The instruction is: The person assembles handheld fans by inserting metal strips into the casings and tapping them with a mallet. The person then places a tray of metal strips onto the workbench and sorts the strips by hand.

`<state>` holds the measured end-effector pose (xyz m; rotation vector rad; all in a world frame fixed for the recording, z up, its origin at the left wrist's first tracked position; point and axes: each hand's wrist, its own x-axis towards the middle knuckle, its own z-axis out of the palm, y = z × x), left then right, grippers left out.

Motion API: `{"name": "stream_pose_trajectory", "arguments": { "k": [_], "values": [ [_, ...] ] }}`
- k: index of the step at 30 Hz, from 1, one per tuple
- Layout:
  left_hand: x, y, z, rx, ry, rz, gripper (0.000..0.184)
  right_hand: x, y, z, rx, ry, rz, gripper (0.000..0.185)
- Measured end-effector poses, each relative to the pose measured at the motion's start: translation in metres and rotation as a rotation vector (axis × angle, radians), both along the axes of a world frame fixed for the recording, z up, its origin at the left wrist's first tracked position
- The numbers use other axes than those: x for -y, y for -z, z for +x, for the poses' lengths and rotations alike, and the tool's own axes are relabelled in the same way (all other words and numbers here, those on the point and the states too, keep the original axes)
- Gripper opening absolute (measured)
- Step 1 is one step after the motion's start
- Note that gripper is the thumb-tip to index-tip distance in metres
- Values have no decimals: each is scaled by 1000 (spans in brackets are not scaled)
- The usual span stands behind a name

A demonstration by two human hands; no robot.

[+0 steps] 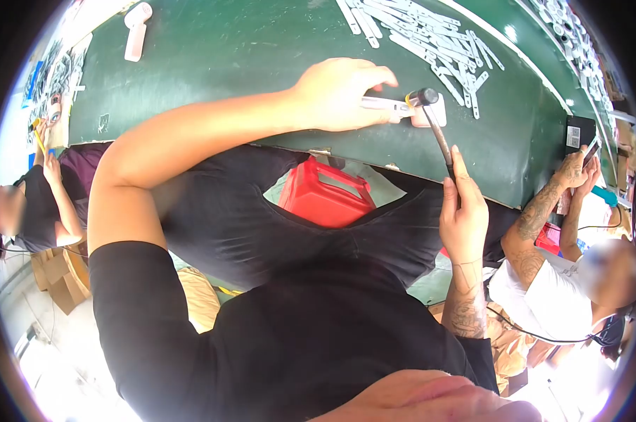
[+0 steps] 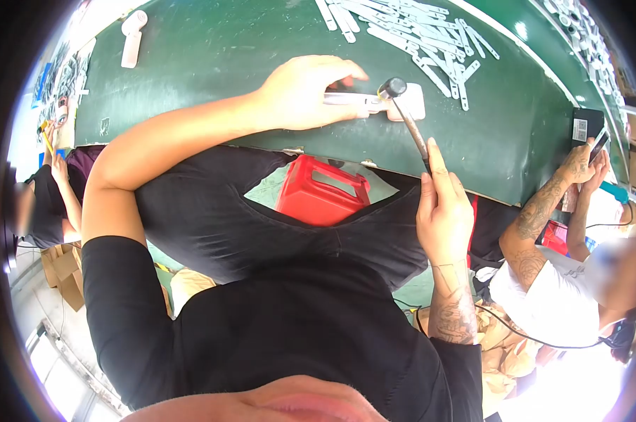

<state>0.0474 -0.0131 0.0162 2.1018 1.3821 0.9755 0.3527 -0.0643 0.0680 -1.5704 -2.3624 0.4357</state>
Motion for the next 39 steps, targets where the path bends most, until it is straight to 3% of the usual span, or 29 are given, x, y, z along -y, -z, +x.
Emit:
{"name": "stream_pose_trajectory", "arguments": {
  "k": [2,4,6,8,10,18,21,25,27,31,34,36,39],
  "values": [
    [4,-2,-14,-298,9,81,38,-4,-3,0,-75,-32,69,50],
    [4,-2,-24,-351,37,44,41,-8,-7,0,-141,-74,158,48],
    [5,0,-28,-393,68,-2,39,-1,-21,-5,-245,-11,77,48],
    [4,5,-28,-356,70,31,38,-2,-14,-8,-188,-123,212,51],
    [1,9,-27,-313,68,69,37,1,-5,-12,7,-119,-5,57],
    [0,12,-26,-284,77,17,37,-8,-14,-14,-154,-151,166,58],
    [0,15,-26,-297,76,41,37,-7,13,-9,-79,-139,-12,59],
    [2,16,-29,-253,89,14,37,-7,-6,-13,26,-133,7,57],
    [2,17,-35,-77,91,-12,44,-8,-12,-21,-83,-141,67,55],
    [-1,22,-44,18,126,-77,62,-10,-8,-38,-219,-253,191,54],
    [-1,17,-43,32,115,-145,60,-9,10,-47,-135,-252,-38,53],
    [-2,17,-44,36,108,-135,60,-10,-4,-48,-45,-219,-19,54],
    [0,25,-46,30,111,-90,62,-11,-6,-47,-166,-248,118,53]
  ]
}}
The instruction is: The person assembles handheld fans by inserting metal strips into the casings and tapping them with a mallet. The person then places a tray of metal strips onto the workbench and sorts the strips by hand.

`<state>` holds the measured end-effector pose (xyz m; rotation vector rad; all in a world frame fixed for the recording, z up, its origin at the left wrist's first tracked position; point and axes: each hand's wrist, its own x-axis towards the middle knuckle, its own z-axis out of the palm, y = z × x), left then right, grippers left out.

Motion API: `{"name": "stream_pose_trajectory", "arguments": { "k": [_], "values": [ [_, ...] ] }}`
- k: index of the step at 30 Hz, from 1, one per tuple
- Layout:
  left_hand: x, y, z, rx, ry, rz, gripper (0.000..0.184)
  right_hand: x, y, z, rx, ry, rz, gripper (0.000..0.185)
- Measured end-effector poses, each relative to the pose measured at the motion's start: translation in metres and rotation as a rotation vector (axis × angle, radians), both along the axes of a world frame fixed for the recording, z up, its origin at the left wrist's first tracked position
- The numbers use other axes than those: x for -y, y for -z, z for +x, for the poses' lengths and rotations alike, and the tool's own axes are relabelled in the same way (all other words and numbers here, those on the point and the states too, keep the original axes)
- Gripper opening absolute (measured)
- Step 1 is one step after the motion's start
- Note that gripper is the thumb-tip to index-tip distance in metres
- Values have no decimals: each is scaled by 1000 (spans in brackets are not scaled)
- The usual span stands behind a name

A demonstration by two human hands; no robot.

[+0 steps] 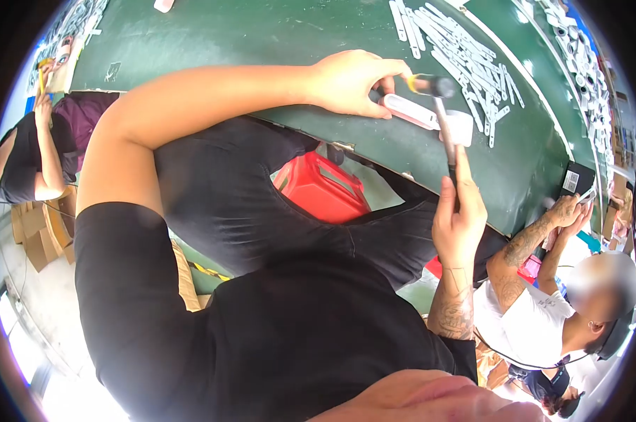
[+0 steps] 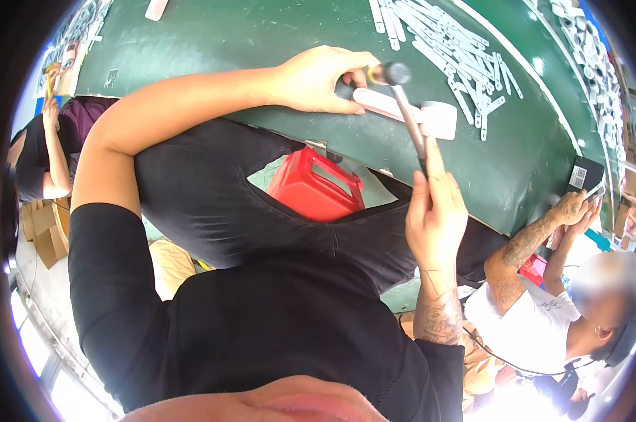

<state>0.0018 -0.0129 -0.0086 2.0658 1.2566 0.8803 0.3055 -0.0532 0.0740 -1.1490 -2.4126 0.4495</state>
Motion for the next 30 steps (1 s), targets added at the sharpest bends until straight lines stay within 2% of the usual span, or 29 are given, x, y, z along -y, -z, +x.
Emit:
{"name": "stream_pose_trajectory", "arguments": {
  "k": [5,8,9,11,15,17,18,20,24,25,26,27,28,29,30],
  "values": [
    [0,-5,0,-37,2,-52,65,-3,2,20,9,118,-3,50],
    [0,-5,3,-21,-8,22,63,-11,14,46,-108,157,88,49],
    [-1,-6,7,-20,4,23,63,-14,16,53,-123,248,54,51],
    [-4,-10,15,-91,-12,94,52,-17,15,67,-191,426,-114,54],
    [-13,-17,28,-242,69,80,40,-33,30,89,-272,473,-126,52],
    [-16,-29,30,-49,67,-296,30,-33,37,96,-437,539,-247,47],
    [-18,-31,31,-57,77,-294,30,-30,39,99,-445,549,-245,47],
    [-20,-33,28,56,58,-463,28,-25,41,100,-662,578,-479,39],
    [-17,-30,25,99,111,-446,28,-20,54,108,-658,650,-549,36],
    [-14,-35,24,55,74,-431,29,-23,77,119,-644,619,-445,35],
    [-16,-40,28,20,65,-399,31,-22,85,116,-484,581,-231,33],
    [-16,-29,25,80,112,-157,32,-17,71,108,-422,615,-309,30],
    [-16,-35,24,68,120,-92,37,-15,80,114,-333,621,-255,25],
    [-15,-50,22,-96,99,-160,46,-10,71,108,-308,622,-222,20],
    [-12,-52,22,-112,98,-44,48,-5,70,108,-377,689,-306,19]
  ]
}}
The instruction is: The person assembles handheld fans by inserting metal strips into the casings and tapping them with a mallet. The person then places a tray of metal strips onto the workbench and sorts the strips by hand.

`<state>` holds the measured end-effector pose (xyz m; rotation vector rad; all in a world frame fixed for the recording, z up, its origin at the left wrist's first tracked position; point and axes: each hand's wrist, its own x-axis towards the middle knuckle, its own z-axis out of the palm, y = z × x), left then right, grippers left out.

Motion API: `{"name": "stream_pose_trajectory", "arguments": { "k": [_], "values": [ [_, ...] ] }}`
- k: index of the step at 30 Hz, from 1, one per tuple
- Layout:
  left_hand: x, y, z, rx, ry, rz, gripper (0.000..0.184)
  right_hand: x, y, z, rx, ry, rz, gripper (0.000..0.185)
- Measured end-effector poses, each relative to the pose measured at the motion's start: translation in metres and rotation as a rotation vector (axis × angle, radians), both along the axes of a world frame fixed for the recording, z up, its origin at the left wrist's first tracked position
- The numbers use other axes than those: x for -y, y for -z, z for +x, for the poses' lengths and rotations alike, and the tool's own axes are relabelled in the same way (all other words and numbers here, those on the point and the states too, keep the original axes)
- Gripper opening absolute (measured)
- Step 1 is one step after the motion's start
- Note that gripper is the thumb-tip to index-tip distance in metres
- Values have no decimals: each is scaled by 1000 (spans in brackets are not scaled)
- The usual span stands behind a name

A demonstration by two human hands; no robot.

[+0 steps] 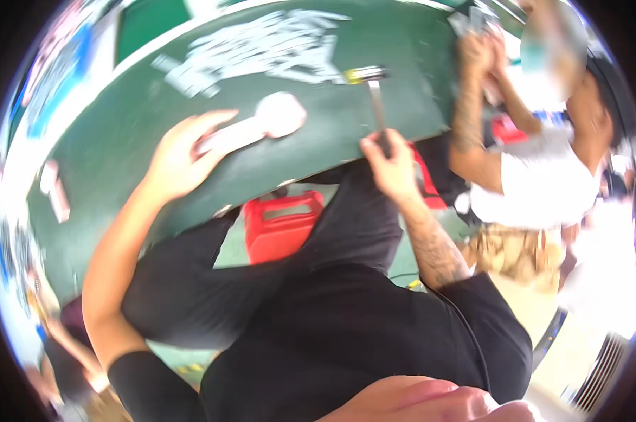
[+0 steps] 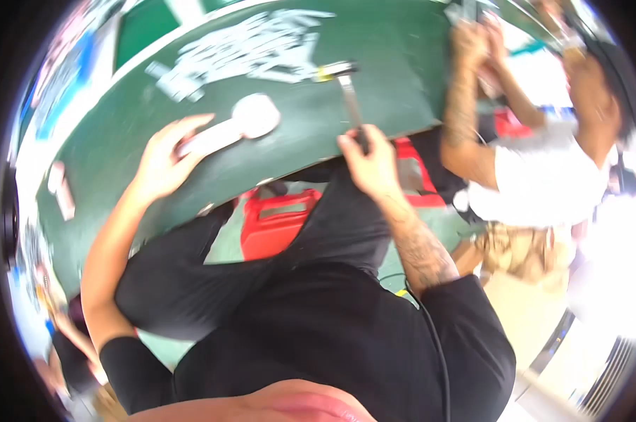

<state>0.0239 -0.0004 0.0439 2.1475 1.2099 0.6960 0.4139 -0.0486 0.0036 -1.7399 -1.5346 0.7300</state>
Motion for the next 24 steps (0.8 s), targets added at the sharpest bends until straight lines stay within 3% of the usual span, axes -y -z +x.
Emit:
{"name": "stream_pose_trajectory", "arguments": {
  "k": [2,9,14,19,24],
  "values": [
    [-5,1,-1,-12,69,174,47,6,10,9,-149,25,-28,23],
    [4,-14,12,-60,20,-86,36,30,-1,111,135,121,539,17],
    [-3,-12,15,-20,-29,-56,36,51,-31,194,364,326,547,16],
    [-7,-5,11,29,-84,-58,36,41,-28,194,104,438,476,28],
    [-9,-3,5,61,-126,-2,32,2,-28,128,175,22,570,22]
  ]
}}
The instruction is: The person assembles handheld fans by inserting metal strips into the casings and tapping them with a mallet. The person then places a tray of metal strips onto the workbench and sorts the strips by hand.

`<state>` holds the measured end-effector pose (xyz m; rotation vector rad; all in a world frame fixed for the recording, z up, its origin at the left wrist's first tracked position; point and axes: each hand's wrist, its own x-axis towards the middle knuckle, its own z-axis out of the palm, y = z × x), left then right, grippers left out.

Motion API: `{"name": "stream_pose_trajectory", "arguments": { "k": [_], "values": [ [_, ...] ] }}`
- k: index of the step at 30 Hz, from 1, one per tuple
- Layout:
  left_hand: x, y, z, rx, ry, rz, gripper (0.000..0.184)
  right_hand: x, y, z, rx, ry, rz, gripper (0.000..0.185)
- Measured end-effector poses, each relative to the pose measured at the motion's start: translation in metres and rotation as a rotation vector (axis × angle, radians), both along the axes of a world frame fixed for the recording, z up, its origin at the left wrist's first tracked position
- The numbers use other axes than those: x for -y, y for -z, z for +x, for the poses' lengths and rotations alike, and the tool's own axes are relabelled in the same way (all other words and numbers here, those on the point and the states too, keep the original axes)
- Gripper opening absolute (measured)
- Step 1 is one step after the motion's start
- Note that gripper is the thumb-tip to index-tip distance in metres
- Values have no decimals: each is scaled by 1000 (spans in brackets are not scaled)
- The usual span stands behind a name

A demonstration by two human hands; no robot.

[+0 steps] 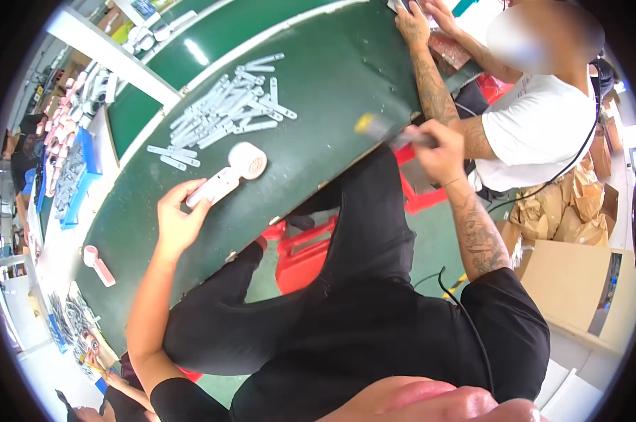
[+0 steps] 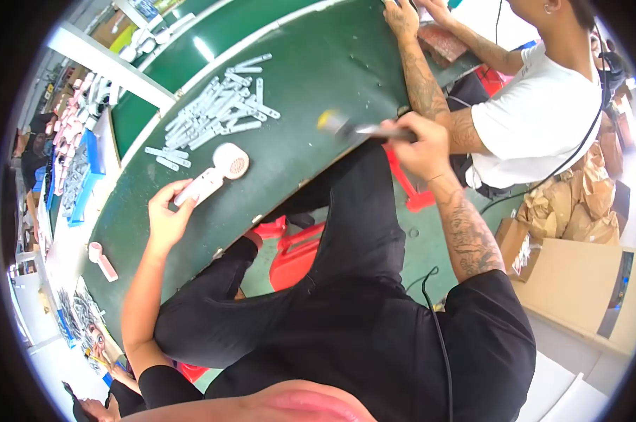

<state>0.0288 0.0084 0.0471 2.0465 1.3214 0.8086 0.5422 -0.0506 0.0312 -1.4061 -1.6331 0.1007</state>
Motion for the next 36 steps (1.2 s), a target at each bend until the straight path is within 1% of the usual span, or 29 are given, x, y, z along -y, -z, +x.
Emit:
{"name": "stream_pose_trajectory", "arguments": {
  "k": [1,2,3,4,6,7,8,9,10,11,13,15,18,21,23,27,28,29,30,31,32,33,34,35,36],
  "values": [
    [0,-4,1,-15,-9,40,32,-11,0,-14,94,-6,4,30],
    [2,-8,4,-33,-19,74,31,-25,-2,-25,202,-52,116,31],
    [3,-14,7,-61,-59,42,31,-41,-3,-34,311,-97,224,31],
    [2,-15,5,-65,-66,48,31,-54,1,-42,362,-101,198,33],
    [0,-9,-1,-130,17,239,29,-84,7,-54,396,-162,234,32],
    [-4,-6,-5,-151,66,304,24,-101,16,-57,386,-186,246,30],
    [-4,-1,-7,-124,59,320,20,-113,18,-64,422,-176,301,33],
    [-6,-1,-14,-139,109,313,20,-118,22,-71,403,-175,287,33],
    [-5,0,-17,-155,96,352,20,-120,31,-77,397,-175,137,32],
    [-4,1,-20,-153,81,333,21,-114,36,-82,375,-121,-121,31],
    [-3,5,-23,-154,52,346,25,-114,48,-78,420,-51,-120,28],
    [-2,14,-29,-152,14,361,28,-113,48,-78,463,13,-87,28],
    [3,17,-22,-161,-47,325,32,-116,50,-75,417,3,-185,30],
    [2,19,-18,-214,22,293,31,-117,50,-77,401,11,-198,30],
    [0,21,-14,-258,79,330,28,-118,51,-78,410,16,-190,30],
    [2,20,-4,-316,154,297,29,-117,47,-83,384,31,-212,31],
    [2,20,-5,-359,166,318,29,-118,50,-79,358,-18,-173,31],
    [0,18,-6,-389,188,350,29,-116,47,-81,396,2,-178,31],
    [-2,9,-9,-444,220,419,31,-113,41,-87,381,0,-169,32],
    [-4,9,-17,-489,212,500,34,-110,38,-89,395,41,-219,33],
    [-6,10,-27,-529,181,588,38,-111,39,-87,420,33,-172,34],
    [-12,16,-44,-463,163,676,43,-111,41,-86,403,23,-138,33],
    [-7,4,-54,-594,76,690,46,-112,40,-84,427,28,-135,34],
    [-9,5,-75,-571,24,703,44,-111,39,-84,413,29,-113,34],
    [-10,5,-86,-562,-81,729,40,-112,43,-82,382,35,-100,34]
  ]
}}
